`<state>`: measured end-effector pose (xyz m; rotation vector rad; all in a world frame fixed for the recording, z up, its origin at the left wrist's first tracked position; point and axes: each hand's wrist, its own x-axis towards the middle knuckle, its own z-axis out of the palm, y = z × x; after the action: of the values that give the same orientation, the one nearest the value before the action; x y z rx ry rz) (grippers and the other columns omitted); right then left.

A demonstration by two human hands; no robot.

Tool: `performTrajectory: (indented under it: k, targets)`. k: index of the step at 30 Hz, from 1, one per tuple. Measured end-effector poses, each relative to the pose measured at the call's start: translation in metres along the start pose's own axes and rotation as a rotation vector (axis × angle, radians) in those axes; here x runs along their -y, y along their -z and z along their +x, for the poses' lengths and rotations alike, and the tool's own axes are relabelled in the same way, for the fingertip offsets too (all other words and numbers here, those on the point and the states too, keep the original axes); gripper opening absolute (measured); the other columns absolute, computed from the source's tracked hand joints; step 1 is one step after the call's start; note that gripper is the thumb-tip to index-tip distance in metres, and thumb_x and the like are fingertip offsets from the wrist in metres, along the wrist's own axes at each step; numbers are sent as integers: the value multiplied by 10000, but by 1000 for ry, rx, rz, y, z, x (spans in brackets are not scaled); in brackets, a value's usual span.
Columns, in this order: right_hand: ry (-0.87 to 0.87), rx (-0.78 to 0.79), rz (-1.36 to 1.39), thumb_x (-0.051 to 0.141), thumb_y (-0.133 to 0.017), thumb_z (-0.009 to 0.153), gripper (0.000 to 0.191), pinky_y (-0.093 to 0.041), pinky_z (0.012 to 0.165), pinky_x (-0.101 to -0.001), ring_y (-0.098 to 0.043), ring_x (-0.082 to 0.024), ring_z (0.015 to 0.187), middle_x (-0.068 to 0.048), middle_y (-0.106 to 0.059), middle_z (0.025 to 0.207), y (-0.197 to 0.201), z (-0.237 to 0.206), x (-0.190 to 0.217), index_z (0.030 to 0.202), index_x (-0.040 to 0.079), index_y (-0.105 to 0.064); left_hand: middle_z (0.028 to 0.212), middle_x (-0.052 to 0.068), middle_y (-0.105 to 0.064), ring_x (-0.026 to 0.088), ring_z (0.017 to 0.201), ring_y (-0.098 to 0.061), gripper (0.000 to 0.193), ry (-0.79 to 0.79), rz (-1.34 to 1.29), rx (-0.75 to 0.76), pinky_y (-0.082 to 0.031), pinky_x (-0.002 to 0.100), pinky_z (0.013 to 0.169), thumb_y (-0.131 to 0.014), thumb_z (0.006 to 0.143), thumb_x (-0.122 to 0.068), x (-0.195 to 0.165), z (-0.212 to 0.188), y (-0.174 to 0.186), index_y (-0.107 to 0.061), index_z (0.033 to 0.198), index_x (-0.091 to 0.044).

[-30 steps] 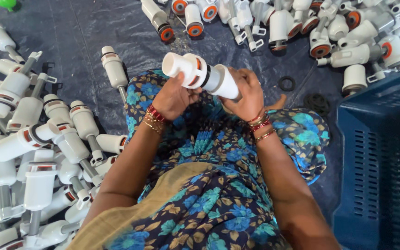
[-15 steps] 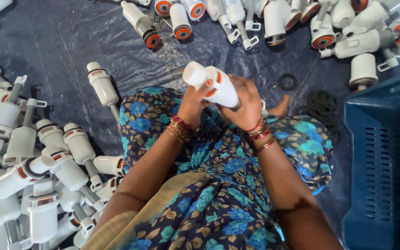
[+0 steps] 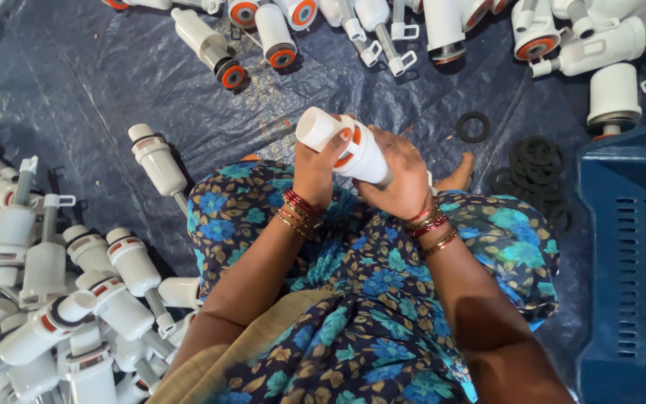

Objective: The person sits on a tarp and repeatedly assembles white cylindrical plastic components by inserting a black rubber ring into a groove and screwing two halves together. The person handles the parts one at a time, occasionally placing finished units aside.

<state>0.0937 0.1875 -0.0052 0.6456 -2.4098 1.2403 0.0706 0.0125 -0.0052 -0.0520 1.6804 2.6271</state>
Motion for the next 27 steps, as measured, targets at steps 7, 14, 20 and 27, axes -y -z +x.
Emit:
performTrajectory:
  k: [7,14,20,27]
  targets:
    - [-62,126,266,220,-858,675,812,-532,1023,-413,-689,-355,1175,-185,-674,1310,8,0,-3,1409,31,-568,1171,107,-717,196,1069,-689,296,-4,49,121,-572,350,952,-767,881,-91,-10,-6,5,-627,1135,-33]
    - [-132,137,-13,291,-942,578,902,-544,944,-448,-671,-392,1107,-198,-678,1249,-1,8,13,1367,38,-587,1185,108,-708,196,1061,-686,296,-43,-27,-50,-569,361,927,-743,887,-40,13,-23,-9,-608,1150,-35]
    - [-96,86,-30,208,-906,619,762,-566,955,-438,-689,-364,1107,-144,-705,1239,4,-1,7,1317,85,-628,1202,103,-700,184,1084,-680,294,-59,0,-29,-569,352,960,-740,922,-55,27,-31,-14,-615,1187,-31]
    - [-106,140,22,192,-892,570,719,-573,870,-440,-704,-391,1007,-173,-722,1110,8,-2,-5,1237,68,-652,1207,108,-702,184,1082,-677,324,-62,-55,-23,-565,361,960,-782,920,-85,22,-32,-24,-608,1187,-29]
